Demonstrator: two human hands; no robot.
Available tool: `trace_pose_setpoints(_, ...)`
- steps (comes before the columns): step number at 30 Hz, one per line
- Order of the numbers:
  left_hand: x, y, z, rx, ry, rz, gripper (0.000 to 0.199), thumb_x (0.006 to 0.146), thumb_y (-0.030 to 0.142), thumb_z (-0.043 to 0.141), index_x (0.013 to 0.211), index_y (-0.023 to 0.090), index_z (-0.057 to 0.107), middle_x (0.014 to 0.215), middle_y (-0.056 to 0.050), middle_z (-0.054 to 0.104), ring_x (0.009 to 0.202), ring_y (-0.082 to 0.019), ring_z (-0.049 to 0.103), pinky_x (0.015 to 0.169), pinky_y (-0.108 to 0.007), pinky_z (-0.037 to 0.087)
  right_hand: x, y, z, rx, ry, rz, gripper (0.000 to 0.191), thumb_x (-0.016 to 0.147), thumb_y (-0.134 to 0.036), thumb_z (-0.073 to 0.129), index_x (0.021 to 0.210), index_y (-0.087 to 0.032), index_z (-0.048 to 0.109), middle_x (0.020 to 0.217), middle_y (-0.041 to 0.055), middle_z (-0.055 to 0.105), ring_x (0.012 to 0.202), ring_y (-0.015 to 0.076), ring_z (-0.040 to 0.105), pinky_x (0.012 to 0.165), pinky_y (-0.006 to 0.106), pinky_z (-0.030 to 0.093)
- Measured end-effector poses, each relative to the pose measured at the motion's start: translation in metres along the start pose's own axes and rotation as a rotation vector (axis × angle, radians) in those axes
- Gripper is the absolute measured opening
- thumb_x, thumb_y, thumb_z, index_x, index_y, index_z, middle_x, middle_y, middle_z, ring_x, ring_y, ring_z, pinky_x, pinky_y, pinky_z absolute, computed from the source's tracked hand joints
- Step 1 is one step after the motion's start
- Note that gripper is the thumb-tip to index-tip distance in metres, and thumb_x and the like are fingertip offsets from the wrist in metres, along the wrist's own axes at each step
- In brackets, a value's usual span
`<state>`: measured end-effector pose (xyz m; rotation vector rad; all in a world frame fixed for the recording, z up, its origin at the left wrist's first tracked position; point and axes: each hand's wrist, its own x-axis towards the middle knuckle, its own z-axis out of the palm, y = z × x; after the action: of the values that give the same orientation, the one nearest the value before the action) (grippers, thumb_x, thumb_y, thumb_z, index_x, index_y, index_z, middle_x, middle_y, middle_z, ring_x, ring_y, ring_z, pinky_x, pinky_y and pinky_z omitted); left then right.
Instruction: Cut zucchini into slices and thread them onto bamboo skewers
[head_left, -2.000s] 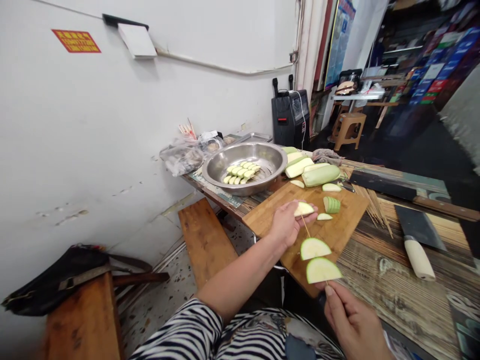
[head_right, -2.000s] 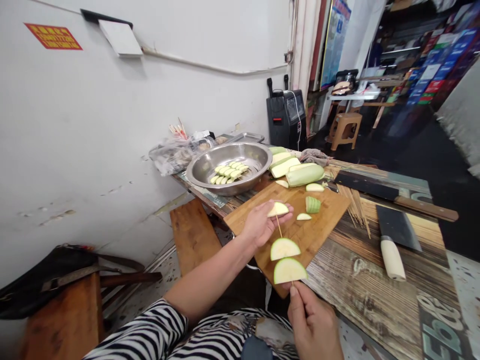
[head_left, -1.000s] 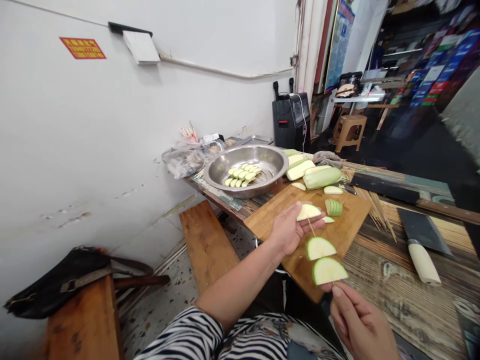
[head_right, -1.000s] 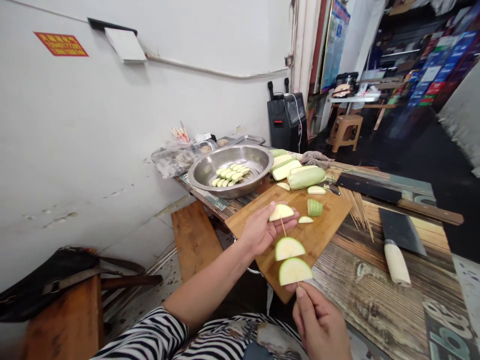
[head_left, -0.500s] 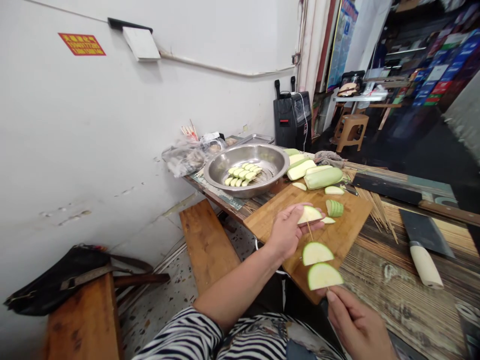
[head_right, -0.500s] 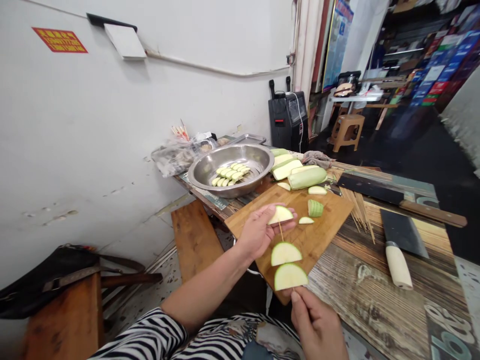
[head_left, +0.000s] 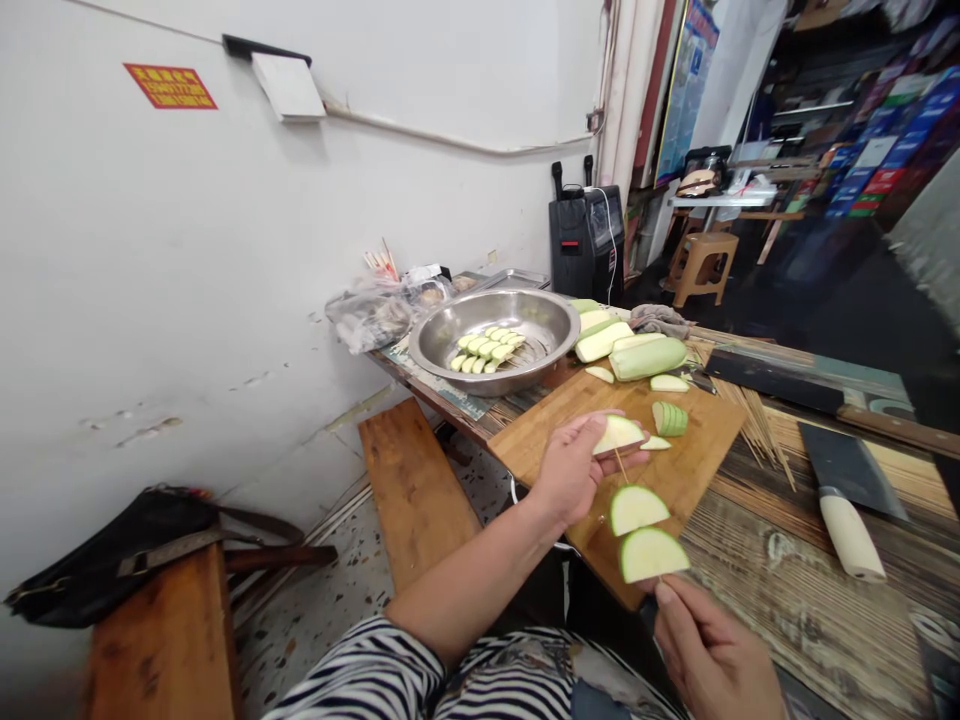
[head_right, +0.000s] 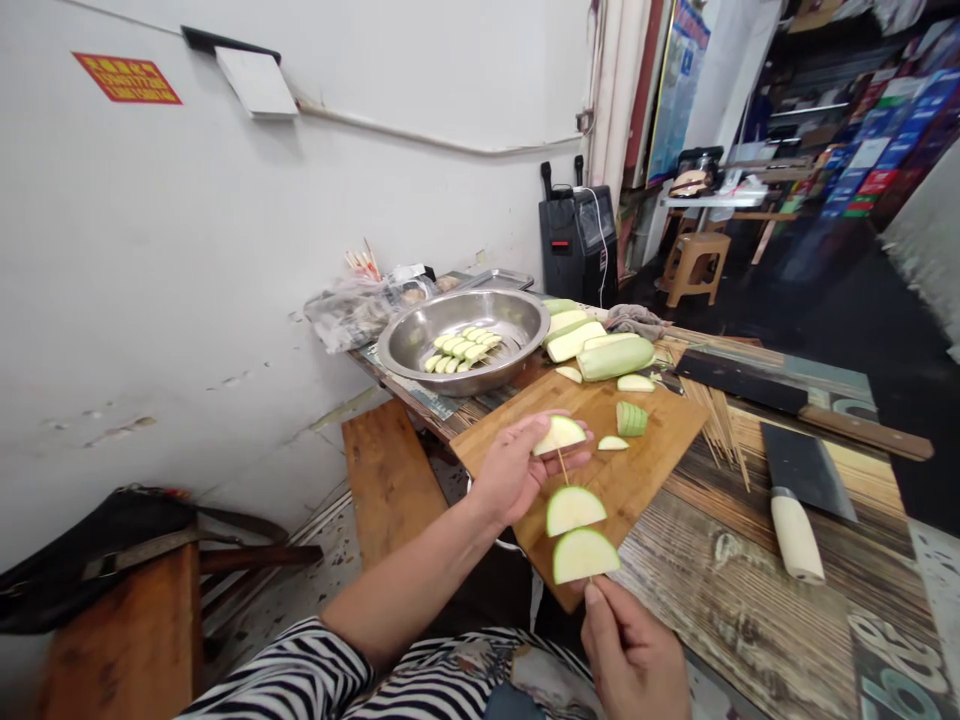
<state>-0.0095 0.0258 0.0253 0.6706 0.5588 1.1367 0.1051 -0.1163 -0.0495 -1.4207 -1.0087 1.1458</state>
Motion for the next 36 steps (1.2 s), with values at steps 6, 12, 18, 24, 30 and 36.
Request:
trace_pose_setpoints(6, -0.003, 0.001, 0.004, -0.038, 0.035, -0.005, 0.025, 0.080, 0.033, 0.061, 0.091, 0.011, 0.062, 0.094, -0.014, 0.069, 0.090, -0.026, 0.067, 0.076, -0.038, 0.055, 0.002, 0.002, -0.010, -0.572, 0.081, -0.575, 0.025, 0.085, -0.029, 0.056, 0.094, -0.013, 0.073, 0.077, 0.0093, 0.074, 0.057, 0.0155, 0.066, 0.057, 0.020, 0.051)
trace_pose_setpoints(12, -0.002, -0.005, -0.001, -0.032, 0.032, 0.038, 0.027, 0.076, 0.033, 0.066, 0.089, 0.010, 0.063, 0.093, -0.014, 0.069, 0.090, -0.025, 0.067, 0.077, -0.037, 0.055, -0.002, 0.002, -0.006, -0.631, 0.049, -0.603, 0.027, 0.088, -0.027, 0.051, 0.093, -0.011, 0.072, 0.064, 0.0073, 0.070, 0.047, 0.0136, 0.062, 0.050, 0.018, 0.049)
trace_pose_setpoints(18, -0.002, -0.007, -0.003, -0.023, 0.026, 0.019, 0.027, 0.075, 0.034, 0.068, 0.086, 0.010, 0.064, 0.092, -0.013, 0.069, 0.088, -0.024, 0.067, 0.079, -0.038, 0.054, -0.002, 0.007, -0.004, -0.646, 0.065, -0.588, 0.032, 0.090, -0.029, 0.048, 0.093, -0.007, 0.071, 0.059, 0.0068, 0.066, 0.043, 0.0124, 0.057, 0.050, 0.018, 0.049)
trace_pose_setpoints(24, 0.000, -0.012, -0.006, -0.042, 0.047, 0.010, 0.026, 0.074, 0.032, 0.068, 0.087, 0.010, 0.063, 0.090, -0.013, 0.070, 0.087, -0.024, 0.067, 0.080, -0.039, 0.054, -0.002, 0.006, -0.004, -0.647, 0.083, -0.584, 0.030, 0.090, -0.030, 0.049, 0.092, -0.009, 0.071, 0.060, 0.0056, 0.067, 0.043, 0.0127, 0.057, 0.048, 0.019, 0.048)
trace_pose_setpoints(30, 0.000, -0.011, -0.003, -0.053, 0.047, -0.007, 0.026, 0.076, 0.031, 0.067, 0.087, 0.008, 0.063, 0.090, -0.014, 0.069, 0.086, -0.025, 0.067, 0.081, -0.041, 0.053, -0.003, 0.009, -0.005, -0.638, 0.101, -0.572, 0.029, 0.089, -0.031, 0.050, 0.094, -0.011, 0.071, 0.059, 0.0045, 0.066, 0.045, 0.0134, 0.058, 0.048, 0.020, 0.047)
trace_pose_setpoints(36, -0.001, -0.009, -0.001, -0.056, 0.042, -0.011, 0.025, 0.075, 0.031, 0.067, 0.086, 0.009, 0.064, 0.088, -0.014, 0.069, 0.085, -0.025, 0.067, 0.081, -0.041, 0.053, -0.003, 0.004, -0.004, -0.631, 0.106, -0.555, 0.030, 0.090, -0.031, 0.049, 0.094, -0.011, 0.070, 0.059, 0.0037, 0.064, 0.046, 0.0127, 0.057, 0.051, 0.020, 0.047)
